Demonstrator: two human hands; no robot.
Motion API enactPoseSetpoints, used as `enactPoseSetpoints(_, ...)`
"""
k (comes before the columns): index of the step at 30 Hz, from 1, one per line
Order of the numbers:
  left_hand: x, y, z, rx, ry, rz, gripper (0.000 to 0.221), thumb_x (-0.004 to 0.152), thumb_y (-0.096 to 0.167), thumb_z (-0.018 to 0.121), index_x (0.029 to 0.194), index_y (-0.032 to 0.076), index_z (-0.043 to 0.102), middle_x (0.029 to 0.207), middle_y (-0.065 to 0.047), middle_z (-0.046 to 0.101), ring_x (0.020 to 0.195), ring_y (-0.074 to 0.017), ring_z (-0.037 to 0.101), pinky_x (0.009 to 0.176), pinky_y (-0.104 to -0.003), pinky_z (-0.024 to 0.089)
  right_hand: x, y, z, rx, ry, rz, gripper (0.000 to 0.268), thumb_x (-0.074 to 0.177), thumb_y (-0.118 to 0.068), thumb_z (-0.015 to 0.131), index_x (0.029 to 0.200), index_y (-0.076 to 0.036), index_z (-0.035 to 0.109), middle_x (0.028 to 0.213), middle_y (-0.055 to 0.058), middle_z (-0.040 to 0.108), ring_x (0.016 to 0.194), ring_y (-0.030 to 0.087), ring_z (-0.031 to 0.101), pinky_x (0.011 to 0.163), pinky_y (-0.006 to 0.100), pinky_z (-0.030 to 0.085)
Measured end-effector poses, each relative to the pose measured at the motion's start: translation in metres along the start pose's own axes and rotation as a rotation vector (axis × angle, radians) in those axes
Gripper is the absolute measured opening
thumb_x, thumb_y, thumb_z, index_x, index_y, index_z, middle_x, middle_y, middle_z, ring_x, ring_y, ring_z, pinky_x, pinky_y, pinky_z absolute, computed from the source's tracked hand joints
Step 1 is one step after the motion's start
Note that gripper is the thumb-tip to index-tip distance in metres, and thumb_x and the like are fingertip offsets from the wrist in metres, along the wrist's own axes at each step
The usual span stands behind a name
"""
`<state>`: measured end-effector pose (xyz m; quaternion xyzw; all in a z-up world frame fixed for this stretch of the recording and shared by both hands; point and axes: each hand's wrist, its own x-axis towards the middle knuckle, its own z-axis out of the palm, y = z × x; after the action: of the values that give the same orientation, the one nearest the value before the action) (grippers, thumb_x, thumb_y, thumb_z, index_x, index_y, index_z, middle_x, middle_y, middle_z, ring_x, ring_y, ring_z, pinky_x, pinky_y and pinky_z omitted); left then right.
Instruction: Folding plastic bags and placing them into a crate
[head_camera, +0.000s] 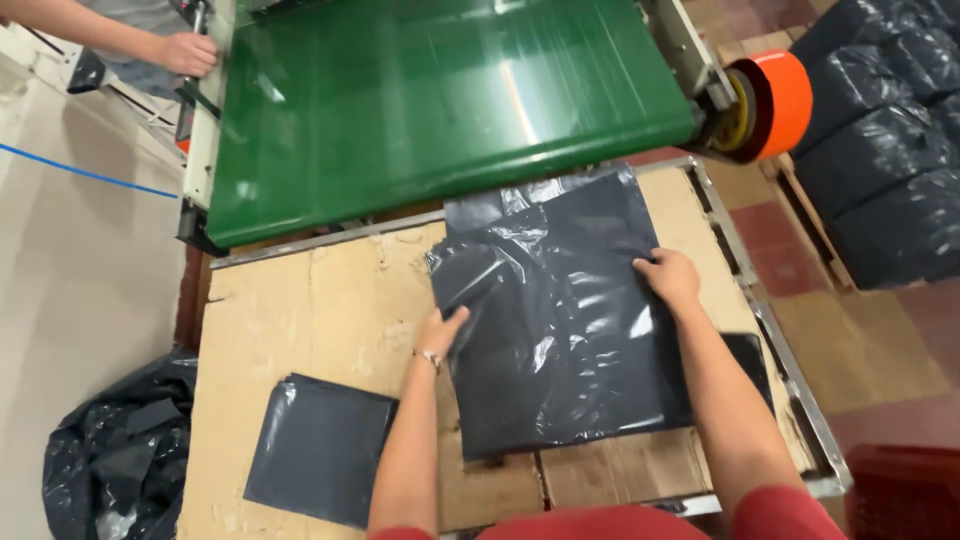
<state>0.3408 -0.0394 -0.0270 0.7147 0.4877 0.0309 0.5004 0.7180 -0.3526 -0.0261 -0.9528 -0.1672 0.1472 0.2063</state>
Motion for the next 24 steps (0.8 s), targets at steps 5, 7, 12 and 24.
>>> enactPoseSetpoints(5, -0.017, 0.005, 0.006, -0.024, -0.023, 0.111, 0.056, 0.078, 0.058, 0.088, 0.119, 0.022, 0.074, 0.119, -0.001, 0.076, 0.12, -0.0176, 0.067, 0.102, -0.035, 0.056, 0.006, -0.015, -0.019, 0.998, 0.086, 0.083, 0.022, 0.093, -0.027, 0.076, 0.079, -0.015, 0.064, 0.051, 0.001, 0.046, 0.039, 0.014, 0.045, 0.037, 0.023, 0.035)
enactPoseSetpoints(7, -0.002, -0.014, 0.014, 0.035, -0.001, 0.132, 0.057, 0.081, 0.056, 0.084, 0.124, 0.021, 0.071, 0.123, -0.003, 0.074, 0.122, -0.0207, 0.066, 0.103, -0.037, 0.055, 0.05, 0.012, 0.013, 0.811, 0.092, 0.069, 0.021, 0.092, -0.031, 0.078, 0.082, -0.014, 0.069, 0.052, 0.006, 0.053, 0.039, 0.017, 0.051, 0.037, 0.027, 0.039)
enactPoseSetpoints(12, 0.013, -0.025, 0.031, 0.181, 0.146, 0.177, 0.059, 0.097, 0.046, 0.065, 0.14, 0.007, 0.058, 0.134, -0.019, 0.067, 0.126, -0.0346, 0.062, 0.106, -0.045, 0.053, 0.041, -0.034, -0.031, -0.02, 0.026, 0.08, 0.044, 0.087, -0.056, 0.074, 0.113, -0.022, 0.081, 0.105, 0.017, 0.079, 0.108, 0.043, 0.071, 0.087, 0.057, 0.058)
enactPoseSetpoints(24, -0.061, 0.082, 0.086, 0.84, 0.562, 0.579, 0.099, 0.08, 0.067, 0.071, 0.154, 0.009, 0.041, 0.159, -0.018, 0.041, 0.151, -0.0405, 0.03, 0.114, -0.063, 0.032, 0.028, -0.11, -0.047, -0.165, 0.042, 0.037, 0.084, 0.076, -0.051, 0.089, 0.13, 0.003, 0.056, 0.13, 0.027, 0.06, 0.123, 0.047, 0.059, 0.104, 0.057, 0.051)
